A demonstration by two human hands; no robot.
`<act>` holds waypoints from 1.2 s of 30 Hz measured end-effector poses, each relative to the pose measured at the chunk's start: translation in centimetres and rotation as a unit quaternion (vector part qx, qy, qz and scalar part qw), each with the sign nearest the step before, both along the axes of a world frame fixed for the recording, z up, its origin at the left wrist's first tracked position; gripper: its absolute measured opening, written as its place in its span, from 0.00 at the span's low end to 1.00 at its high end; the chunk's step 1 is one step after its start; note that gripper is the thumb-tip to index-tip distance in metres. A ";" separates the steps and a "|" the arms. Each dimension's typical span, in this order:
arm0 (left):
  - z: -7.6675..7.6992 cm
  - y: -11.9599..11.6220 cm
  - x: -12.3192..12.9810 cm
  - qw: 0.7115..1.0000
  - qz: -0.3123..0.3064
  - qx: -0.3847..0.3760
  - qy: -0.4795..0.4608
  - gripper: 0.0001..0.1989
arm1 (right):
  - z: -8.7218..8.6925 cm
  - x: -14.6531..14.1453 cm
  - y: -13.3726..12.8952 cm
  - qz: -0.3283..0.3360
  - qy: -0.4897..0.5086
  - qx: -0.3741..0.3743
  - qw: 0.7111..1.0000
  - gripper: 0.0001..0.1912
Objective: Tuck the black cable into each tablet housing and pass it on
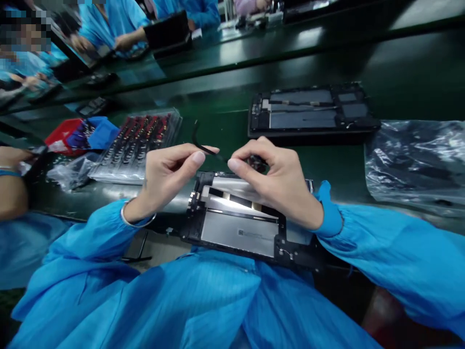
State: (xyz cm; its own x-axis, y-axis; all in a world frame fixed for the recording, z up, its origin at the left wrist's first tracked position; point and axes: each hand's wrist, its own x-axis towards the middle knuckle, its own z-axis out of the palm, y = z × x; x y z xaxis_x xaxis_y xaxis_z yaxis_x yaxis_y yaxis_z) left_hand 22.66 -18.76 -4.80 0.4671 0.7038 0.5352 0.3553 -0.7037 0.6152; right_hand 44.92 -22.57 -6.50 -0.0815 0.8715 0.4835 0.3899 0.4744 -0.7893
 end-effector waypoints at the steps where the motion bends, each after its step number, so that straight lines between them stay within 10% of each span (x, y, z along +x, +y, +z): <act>1: -0.2 0.0 -0.3 0.999 -0.009 0.015 0.037 0.16 | 0.1 0.3 -0.2 -0.005 -0.014 0.005 1.000 0.07; 7: -1.8 0.6 -2.0 0.977 -0.036 0.064 0.202 0.13 | 0.4 3.7 -1.2 0.000 -0.167 -0.063 0.984 0.10; 20: -3.2 2.4 -0.9 0.959 -0.136 0.063 0.240 0.13 | -0.5 8.5 -1.0 0.004 -0.275 -0.275 0.921 0.18; 36: -3.8 2.6 0.8 0.919 -0.233 0.080 0.306 0.13 | -0.6 8.0 -0.5 -0.013 -0.314 -0.265 0.912 0.14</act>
State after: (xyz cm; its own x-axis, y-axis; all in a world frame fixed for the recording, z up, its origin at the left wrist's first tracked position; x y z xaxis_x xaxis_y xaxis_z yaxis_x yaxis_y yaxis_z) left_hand 23.43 -16.21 -8.63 0.9465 0.2853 0.1508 0.2369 -0.9317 0.2754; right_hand 52.89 -23.03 -7.05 -0.1730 0.9748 -0.1406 0.8500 0.0756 -0.5214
